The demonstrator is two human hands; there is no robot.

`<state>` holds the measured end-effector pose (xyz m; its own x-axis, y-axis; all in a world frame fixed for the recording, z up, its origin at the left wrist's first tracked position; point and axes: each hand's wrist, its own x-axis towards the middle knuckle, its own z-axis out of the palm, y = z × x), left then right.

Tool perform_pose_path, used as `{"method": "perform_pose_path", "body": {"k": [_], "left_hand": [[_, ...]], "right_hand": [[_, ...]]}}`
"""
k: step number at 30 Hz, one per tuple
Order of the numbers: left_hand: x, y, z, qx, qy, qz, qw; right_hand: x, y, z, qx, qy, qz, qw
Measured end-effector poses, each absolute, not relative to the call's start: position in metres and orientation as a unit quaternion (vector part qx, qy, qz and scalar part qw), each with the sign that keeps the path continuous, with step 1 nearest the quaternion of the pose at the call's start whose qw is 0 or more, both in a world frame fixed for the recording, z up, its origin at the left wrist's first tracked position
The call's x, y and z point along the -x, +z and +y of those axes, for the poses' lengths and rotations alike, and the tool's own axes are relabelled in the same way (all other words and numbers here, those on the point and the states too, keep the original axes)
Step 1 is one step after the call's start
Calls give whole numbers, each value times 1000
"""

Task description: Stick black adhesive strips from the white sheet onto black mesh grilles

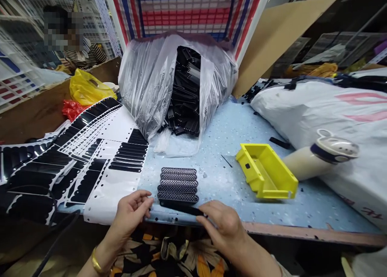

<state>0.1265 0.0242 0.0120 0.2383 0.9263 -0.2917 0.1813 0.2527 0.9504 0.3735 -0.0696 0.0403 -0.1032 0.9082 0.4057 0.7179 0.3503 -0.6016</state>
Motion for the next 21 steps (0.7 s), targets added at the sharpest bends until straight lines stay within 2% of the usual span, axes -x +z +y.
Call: {"method": "perform_pose_path", "body": {"k": [4,8,15,21], "left_hand": [[-130,1,33,-675,292,518,436],[-141,-1,43,-727,261,510,378],[-134,11,47,-725,237,472,442],[-125,11,36,-661,225,490,523]], "right_hand": [[-385,32,-53,582,156,-701,381],[-383,18,-41,579,155,-704,381],[-372,17,-44,573,164,-711,373],[-372,25,-49,549,73,-743,377]]}}
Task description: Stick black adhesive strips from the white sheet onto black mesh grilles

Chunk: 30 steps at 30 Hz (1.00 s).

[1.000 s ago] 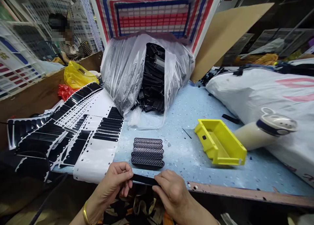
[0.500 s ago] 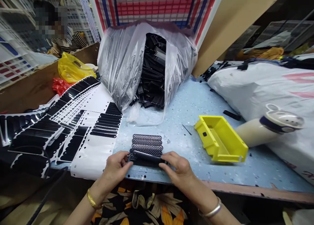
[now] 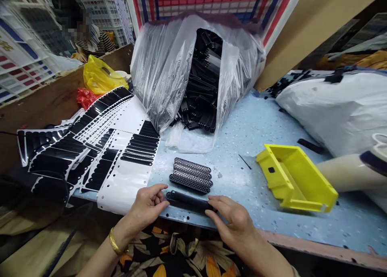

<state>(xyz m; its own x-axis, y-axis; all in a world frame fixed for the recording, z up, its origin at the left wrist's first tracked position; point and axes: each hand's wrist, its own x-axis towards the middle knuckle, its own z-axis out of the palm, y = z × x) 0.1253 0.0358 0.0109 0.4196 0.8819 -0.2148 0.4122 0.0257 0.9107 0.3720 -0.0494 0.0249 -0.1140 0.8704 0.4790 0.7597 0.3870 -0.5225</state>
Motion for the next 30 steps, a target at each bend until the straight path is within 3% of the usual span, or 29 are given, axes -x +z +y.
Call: {"method": "perform_pose_path", "body": {"k": [7,30], "left_hand": [[-131,13,38,-532,227,486,655],[-128,11,39,-517,237,469,675]], "right_hand": [[-376,28,-44,548,96,-756,344],[-374,9,-45,533,77,-772,338]]}}
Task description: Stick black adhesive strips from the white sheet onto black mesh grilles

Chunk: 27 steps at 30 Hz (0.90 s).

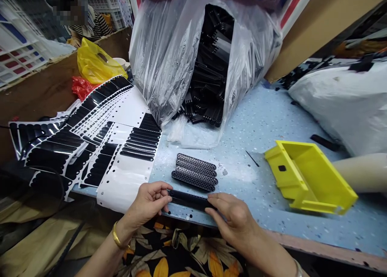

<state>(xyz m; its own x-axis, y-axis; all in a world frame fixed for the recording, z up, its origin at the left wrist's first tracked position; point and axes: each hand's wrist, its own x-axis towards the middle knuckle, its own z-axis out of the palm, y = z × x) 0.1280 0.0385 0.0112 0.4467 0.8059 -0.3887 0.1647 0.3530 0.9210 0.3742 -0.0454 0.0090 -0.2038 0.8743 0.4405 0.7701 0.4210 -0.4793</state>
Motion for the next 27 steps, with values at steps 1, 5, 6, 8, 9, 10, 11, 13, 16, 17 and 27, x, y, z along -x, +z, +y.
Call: {"method": "perform_pose_path", "body": {"k": [1,5,6,8,9,10,11,13,16,17,27], "left_hand": [[-128,11,39,-517,236,470,675],[-128,12,39,-520,231,474,673],[-128,13,39,-521,229,474,672],[-128,12,39,-524,226,472,672],[-128,12,39,-526,226,471,671],[-127,11,39,-528,226,468,671],[-127,10,39,-530,228,466,670],[-126,7,40,-532,233,461,671],[-126,7,40,-527,236,463,673],[-127,7,41,-524,234,468,672],[-137,15,46,-476,214,521,676]], "right_hand": [[-374,8,-46,532,78,-774,335],[-374,8,-46,528,79,-779,329],[-374,9,-45,527,80,-779,329],[-373,12,-44,523,78,-781,332],[-372,13,-43,521,74,-783,333],[-372,15,-42,518,68,-785,332],[-371,17,-42,517,62,-787,330],[-369,20,-41,519,56,-790,322],[-366,25,-41,530,65,-785,313],[-366,26,-42,533,69,-784,312],[-365,29,-43,543,116,-778,295]]}}
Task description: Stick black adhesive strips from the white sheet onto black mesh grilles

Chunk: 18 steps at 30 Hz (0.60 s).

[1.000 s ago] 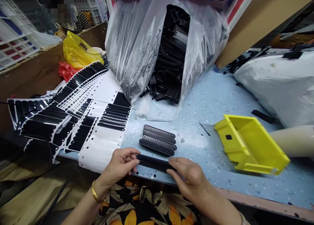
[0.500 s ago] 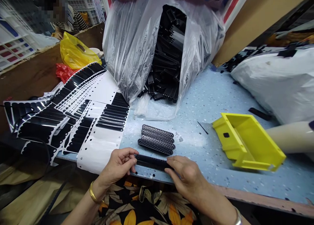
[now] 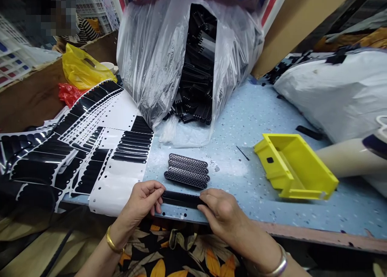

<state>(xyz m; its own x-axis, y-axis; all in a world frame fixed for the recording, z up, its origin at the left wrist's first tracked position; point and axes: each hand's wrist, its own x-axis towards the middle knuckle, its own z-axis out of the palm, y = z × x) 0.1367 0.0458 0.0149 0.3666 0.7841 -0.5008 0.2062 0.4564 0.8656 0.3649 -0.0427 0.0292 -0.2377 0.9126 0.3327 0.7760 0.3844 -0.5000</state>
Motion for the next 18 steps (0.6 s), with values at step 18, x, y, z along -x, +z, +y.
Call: {"method": "perform_pose_path", "body": {"k": [18], "left_hand": [[-139,16,41,-505,219,546,632]], "right_hand": [[-370,36,-43,562,220,-744,289]]}}
